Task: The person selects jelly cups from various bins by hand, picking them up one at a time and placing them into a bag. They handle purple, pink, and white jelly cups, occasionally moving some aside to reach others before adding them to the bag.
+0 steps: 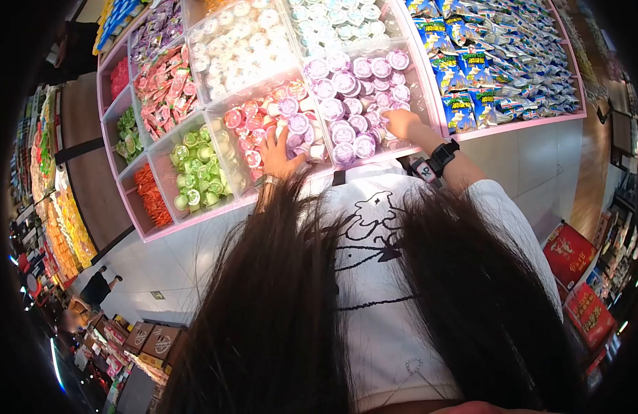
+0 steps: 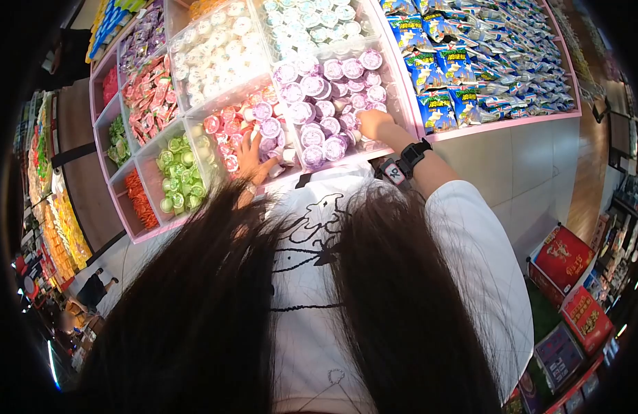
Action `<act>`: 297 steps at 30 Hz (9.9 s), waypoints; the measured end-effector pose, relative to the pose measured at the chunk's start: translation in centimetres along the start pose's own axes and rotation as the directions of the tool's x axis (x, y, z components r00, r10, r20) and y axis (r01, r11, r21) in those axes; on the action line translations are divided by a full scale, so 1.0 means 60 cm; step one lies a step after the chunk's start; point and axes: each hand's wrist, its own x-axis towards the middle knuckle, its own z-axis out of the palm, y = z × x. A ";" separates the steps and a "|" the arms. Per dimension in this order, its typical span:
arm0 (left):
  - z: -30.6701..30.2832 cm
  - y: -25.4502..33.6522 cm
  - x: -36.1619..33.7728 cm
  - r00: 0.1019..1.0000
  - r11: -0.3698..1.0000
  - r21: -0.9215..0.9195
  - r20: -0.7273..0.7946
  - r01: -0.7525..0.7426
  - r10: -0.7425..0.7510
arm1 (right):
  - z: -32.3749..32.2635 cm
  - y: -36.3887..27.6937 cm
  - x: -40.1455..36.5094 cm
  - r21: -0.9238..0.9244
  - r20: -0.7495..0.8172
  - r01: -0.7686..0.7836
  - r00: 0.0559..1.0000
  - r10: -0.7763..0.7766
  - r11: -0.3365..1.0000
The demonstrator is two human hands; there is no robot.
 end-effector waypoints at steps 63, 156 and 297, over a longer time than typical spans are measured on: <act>0.008 -0.004 -0.004 0.998 0.999 -0.018 -0.054 0.027 -0.028 | -0.075 0.015 0.101 0.845 -0.107 0.240 0.952 0.287 -0.479; 0.007 -0.003 0.000 0.998 0.999 -0.030 -0.055 0.018 -0.019 | 0.011 0.005 0.060 0.506 -0.634 0.068 0.705 0.317 0.860; -0.001 0.079 -0.015 0.980 0.985 0.006 -0.108 -0.170 0.170 | -0.053 -0.022 0.096 0.311 -0.821 0.404 0.571 0.028 0.860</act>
